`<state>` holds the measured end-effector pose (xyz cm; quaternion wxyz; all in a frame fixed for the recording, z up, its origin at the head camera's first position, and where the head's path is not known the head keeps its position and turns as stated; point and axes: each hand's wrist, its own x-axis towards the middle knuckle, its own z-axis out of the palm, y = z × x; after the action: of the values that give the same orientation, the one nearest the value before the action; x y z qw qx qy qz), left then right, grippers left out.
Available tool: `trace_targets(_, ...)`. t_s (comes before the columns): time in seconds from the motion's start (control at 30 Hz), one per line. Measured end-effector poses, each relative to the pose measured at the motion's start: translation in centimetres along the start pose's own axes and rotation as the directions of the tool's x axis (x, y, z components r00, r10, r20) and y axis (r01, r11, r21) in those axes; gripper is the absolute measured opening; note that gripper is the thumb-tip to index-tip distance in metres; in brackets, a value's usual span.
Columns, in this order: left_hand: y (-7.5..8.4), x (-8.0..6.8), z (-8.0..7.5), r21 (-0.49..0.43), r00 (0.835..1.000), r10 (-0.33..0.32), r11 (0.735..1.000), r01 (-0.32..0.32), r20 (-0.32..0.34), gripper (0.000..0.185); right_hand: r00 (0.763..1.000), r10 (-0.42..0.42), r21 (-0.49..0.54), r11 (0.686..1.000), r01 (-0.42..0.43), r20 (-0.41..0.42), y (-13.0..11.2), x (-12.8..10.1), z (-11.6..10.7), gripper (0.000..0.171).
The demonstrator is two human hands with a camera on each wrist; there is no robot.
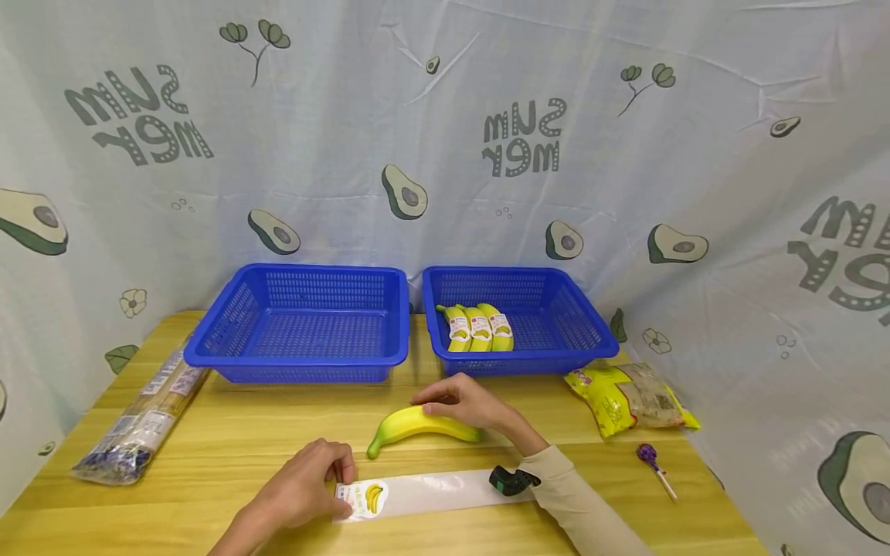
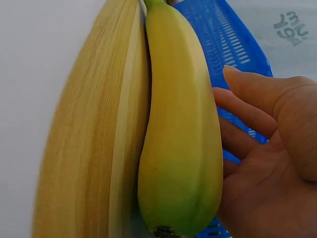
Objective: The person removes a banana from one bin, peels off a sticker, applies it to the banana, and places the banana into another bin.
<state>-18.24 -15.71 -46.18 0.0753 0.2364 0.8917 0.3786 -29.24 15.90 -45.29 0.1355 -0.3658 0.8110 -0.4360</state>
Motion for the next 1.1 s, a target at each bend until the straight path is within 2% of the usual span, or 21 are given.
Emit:
trace_targets(0.1,0.0,0.1,0.0,-0.087,0.999,0.029,0.996,-0.025,0.038,0.044,1.0,0.003,0.004,1.0,-0.003,-0.007,-0.1,-0.3,0.0,0.029)
trace_targets(0.23,-0.1,0.5,-0.1,-0.188,0.995,0.079,0.98,-0.067,0.056,0.039,1.0,-0.022,-0.003,1.0,0.022,-0.007,-0.6,-0.6,-0.2,0.031)
trace_targets(0.43,0.5,1.3,-0.8,-0.335,0.989,0.12,0.939,-0.084,0.09,0.017,0.996,-0.094,-0.05,0.994,0.094,-0.002,-2.2,-1.4,-0.7,0.037)
trace_targets(0.57,1.3,2.1,-1.5,-0.396,0.982,0.159,0.912,-0.106,0.104,0.007,0.987,-0.161,-0.035,0.986,0.161,-0.005,-4.0,-1.8,-0.6,0.036)
trace_targets(0.7,2.5,3.3,-1.9,-0.487,0.977,0.171,0.869,-0.089,0.127,0.008,0.967,-0.255,-0.029,0.967,0.255,0.006,-6.0,-2.0,0.1,0.031)
trace_targets(0.83,3.7,4.4,-2.0,-0.601,0.981,0.146,0.798,-0.041,0.128,0.017,0.948,-0.317,-0.072,0.946,0.317,0.011,-7.4,-1.9,1.0,0.024)
trace_targets(0.93,4.3,5.0,-2.0,-0.65,0.986,0.12,0.76,-0.015,0.118,0.021,0.951,-0.309,-0.096,0.947,0.306,-0.011,-8.0,-1.9,1.5,0.024)
trace_targets(1.1,4.9,5.6,-2.1,-0.701,0.99,0.082,0.713,0.023,0.116,0.023,0.958,-0.283,-0.109,0.955,0.276,-0.05,-8.1,-2.0,1.8,0.023)
